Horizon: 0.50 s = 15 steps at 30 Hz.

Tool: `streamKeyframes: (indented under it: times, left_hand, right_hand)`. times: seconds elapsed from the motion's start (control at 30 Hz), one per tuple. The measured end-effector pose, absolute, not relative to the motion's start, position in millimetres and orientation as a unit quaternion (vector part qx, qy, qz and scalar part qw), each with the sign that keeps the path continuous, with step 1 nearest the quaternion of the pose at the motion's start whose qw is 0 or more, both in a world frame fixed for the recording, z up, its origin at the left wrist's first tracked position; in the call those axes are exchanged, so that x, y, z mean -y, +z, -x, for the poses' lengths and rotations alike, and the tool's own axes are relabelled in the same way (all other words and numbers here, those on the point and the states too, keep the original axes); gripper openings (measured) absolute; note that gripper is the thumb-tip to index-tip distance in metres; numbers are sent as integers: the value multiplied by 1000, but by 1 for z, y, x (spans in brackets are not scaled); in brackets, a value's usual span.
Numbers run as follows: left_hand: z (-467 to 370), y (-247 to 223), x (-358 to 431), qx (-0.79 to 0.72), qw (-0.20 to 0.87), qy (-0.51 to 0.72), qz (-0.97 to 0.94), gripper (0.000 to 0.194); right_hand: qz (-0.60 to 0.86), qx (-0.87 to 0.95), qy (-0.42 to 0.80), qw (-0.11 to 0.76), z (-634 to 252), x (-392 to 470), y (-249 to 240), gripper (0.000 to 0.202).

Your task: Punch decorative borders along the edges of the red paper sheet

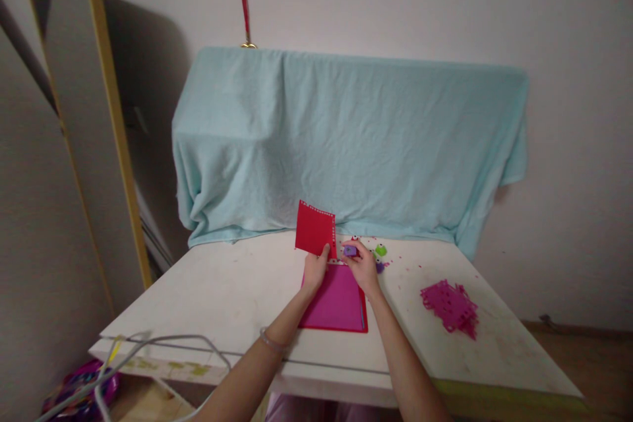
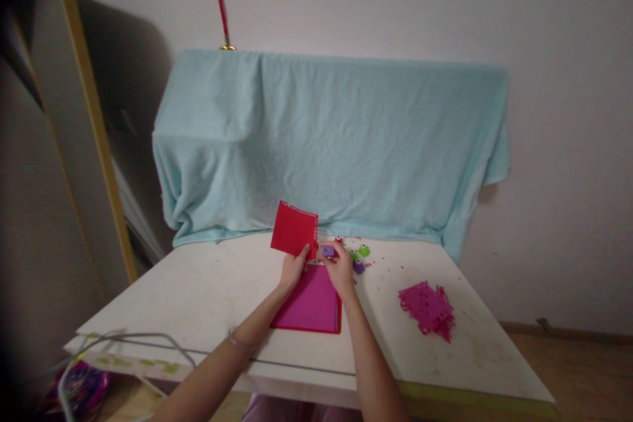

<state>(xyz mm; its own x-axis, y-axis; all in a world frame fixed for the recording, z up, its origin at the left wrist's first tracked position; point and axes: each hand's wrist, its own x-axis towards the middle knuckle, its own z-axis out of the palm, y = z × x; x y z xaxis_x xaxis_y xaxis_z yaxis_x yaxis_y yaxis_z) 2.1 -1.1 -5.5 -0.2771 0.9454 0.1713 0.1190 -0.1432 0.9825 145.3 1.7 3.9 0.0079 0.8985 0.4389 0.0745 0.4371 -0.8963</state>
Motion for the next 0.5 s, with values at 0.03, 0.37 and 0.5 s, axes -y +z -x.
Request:
streamKeyframes:
  times: [0.03, 0.37, 0.5]
  left_hand:
    - [-2, -5, 1, -548, 356, 582, -484, 38]
    - [-2, -5, 1, -551, 358, 579, -483, 38]
    - [-2, -6, 1, -551, 356, 578, -484, 39]
  right_hand:
    - [399, 606, 356, 590, -145, -2, 4, 29]
    - [339, 507, 550, 570, -142, 13, 31, 41]
    - [311, 470, 594, 574, -143, 13, 32, 47]
